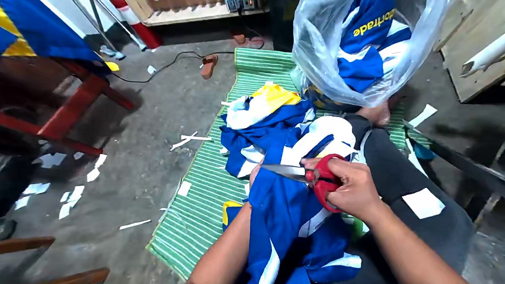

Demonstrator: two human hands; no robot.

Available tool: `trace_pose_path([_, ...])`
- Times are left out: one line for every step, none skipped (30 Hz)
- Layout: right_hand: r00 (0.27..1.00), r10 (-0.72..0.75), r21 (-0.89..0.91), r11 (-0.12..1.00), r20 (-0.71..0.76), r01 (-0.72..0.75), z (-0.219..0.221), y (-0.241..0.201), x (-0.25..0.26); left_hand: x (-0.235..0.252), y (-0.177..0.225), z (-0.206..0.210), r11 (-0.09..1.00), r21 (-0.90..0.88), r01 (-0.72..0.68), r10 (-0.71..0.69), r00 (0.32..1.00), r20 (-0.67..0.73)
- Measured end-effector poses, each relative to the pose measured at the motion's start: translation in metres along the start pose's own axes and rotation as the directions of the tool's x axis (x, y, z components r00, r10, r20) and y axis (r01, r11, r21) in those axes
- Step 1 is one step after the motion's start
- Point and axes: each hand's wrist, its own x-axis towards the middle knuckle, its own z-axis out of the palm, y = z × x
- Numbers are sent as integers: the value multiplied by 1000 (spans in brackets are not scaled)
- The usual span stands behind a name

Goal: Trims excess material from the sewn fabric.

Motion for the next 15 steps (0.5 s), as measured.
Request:
trace_pose_path([1000,-19,-15,1000,-25,19,0,1,2,5,0,-15,991,-71,-109,120,977,174])
trace_pose_path([999,-23,-30,999,-48,22,-2,3,2,16,-1,-30,969,-159,-189,236,899,370])
trace_pose_path([996,-10,-44,999,-83,6,-4,6,1,26,5,-41,950,-241,-200,301,797,524])
trace_pose_path([991,25,-48,998,-132,-31,-6,9,-1,14,26,-34,968,-225,-112,209,857,470])
trace_pose_path([980,75,-33,996,-186,-82,-8,12,-4,6,45,-33,985,-171,-26,97,902,422])
trace_pose_path([962,129,-8,991,-241,-135,-9,16,-9,4,58,-37,991,-122,60,-11,929,370])
trace_pose_path([938,180,14,983,-297,-184,-9,19,-13,5,65,-43,991,-71,116,-91,952,292])
trace_pose_path([908,222,30,973,-356,-227,-9,21,-18,6,70,-48,992,27,124,-127,974,190])
trace_pose_path([881,252,40,965,-400,-257,-9,22,-22,7,73,-54,982,182,59,-76,993,88])
trace_pose_path([863,270,45,959,-427,-278,-10,22,-24,3,72,-55,931,361,-47,37,999,36])
trace_pose_path([855,275,38,957,-439,-288,-10,20,-24,-6,72,-51,850,501,-163,141,987,81])
trace_pose_path([854,270,19,956,-445,-293,-9,16,-23,-19,72,-41,749,600,-282,208,959,191])
trace_pose_path([855,262,-4,956,-448,-295,-6,11,-21,-36,69,-27,640,658,-397,231,916,328])
trace_pose_path([856,248,-26,956,-453,-291,-3,6,-19,-48,59,-20,508,678,-530,245,844,476])
trace_pose_path([856,234,-42,958,-462,-284,-1,2,-17,-56,50,-14,367,669,-647,260,761,594])
